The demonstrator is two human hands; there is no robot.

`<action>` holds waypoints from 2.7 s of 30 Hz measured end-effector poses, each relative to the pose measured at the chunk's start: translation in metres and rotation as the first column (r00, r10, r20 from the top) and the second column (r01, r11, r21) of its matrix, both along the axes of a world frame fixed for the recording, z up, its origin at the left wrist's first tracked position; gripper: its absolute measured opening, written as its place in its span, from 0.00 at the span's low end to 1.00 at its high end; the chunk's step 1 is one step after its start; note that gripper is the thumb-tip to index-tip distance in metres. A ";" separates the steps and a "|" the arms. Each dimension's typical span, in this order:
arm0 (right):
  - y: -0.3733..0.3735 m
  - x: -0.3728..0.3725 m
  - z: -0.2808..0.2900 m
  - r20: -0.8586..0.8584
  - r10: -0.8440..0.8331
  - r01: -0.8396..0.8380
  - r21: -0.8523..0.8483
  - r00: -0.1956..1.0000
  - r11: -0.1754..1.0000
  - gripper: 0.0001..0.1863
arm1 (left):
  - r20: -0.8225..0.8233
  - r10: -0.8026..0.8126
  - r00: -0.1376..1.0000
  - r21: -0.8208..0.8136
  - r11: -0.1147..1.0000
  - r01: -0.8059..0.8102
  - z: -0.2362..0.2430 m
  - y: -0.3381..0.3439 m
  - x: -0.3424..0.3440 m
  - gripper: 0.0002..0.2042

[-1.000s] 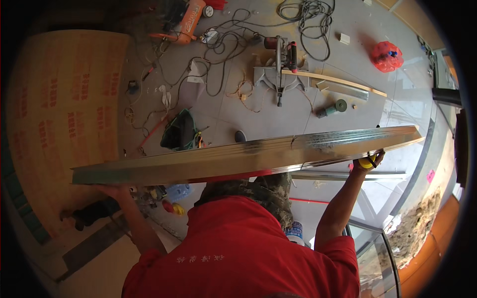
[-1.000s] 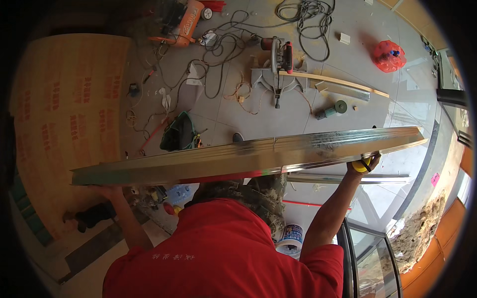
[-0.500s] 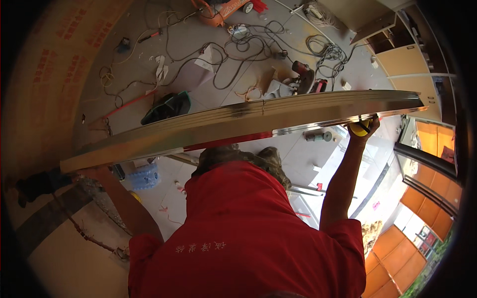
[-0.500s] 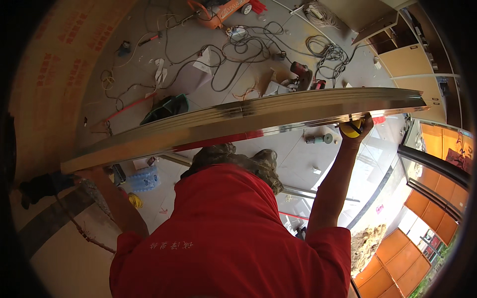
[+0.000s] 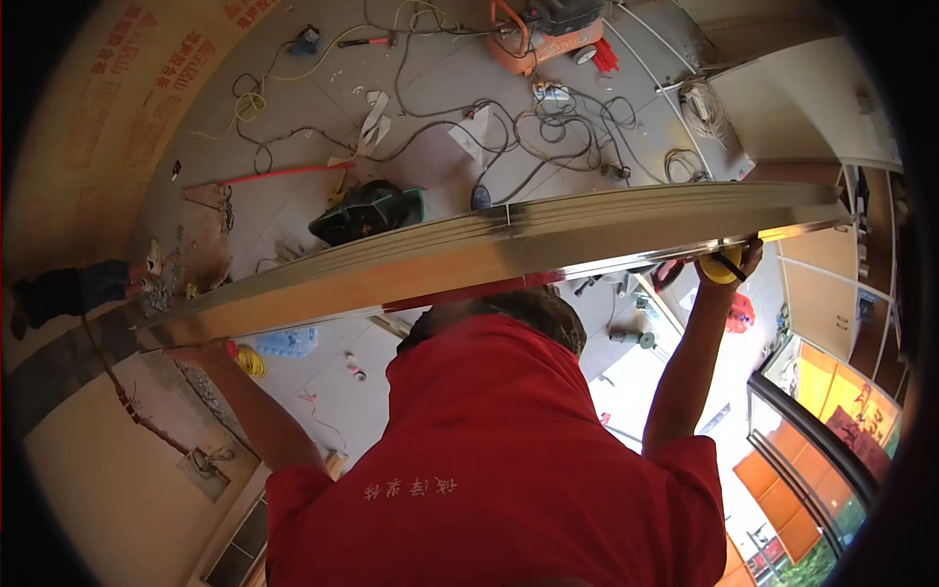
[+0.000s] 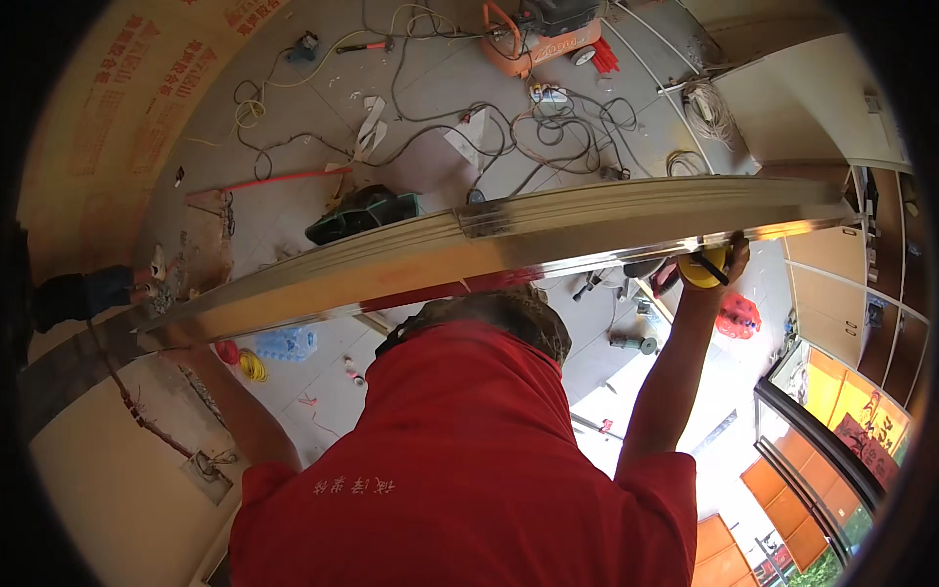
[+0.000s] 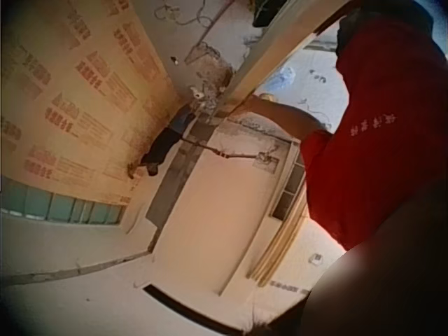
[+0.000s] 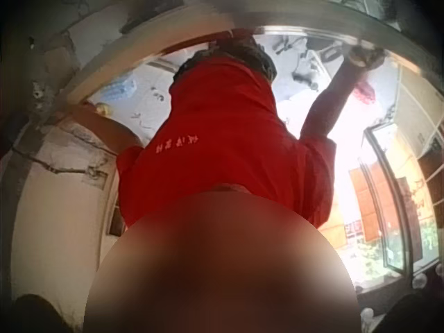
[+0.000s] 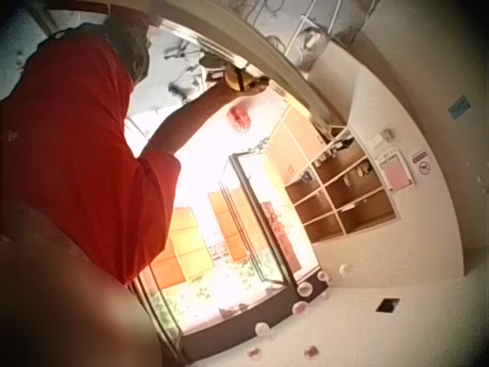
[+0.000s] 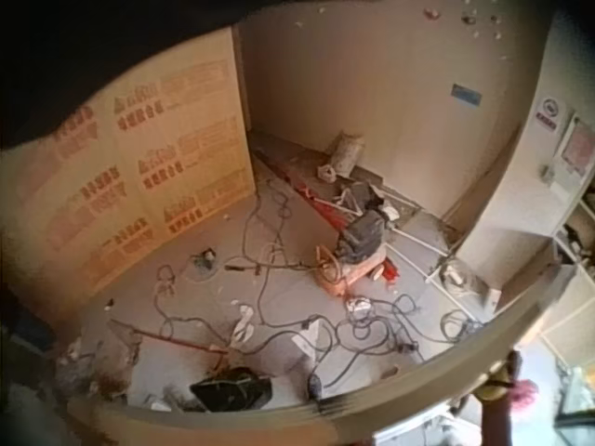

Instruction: The person is measuring, cutting metal studs using an angle grinder, and then installing them into a wall frame as part of a room renovation.

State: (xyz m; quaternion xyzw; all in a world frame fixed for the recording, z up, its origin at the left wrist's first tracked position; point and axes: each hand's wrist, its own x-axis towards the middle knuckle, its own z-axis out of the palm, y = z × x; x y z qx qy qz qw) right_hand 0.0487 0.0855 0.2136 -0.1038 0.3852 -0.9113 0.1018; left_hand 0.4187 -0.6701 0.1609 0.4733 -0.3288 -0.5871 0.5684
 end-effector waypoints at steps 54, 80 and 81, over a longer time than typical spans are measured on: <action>-0.858 -1.256 0.129 0.039 0.079 -0.087 0.311 0.996 0.947 0.32 | -0.308 -0.028 0.951 -0.006 1.000 0.027 0.083 -0.637 -1.265 0.26; -0.963 -1.913 0.214 0.062 0.233 -0.240 0.173 0.971 0.955 0.35 | -0.303 -0.169 0.938 -0.105 0.984 0.143 0.152 -0.695 -1.931 0.29; -0.974 -1.924 0.220 0.055 0.246 -0.252 0.193 0.968 0.948 0.38 | -0.286 -0.168 0.943 -0.130 0.982 0.136 0.152 -0.702 -1.942 0.28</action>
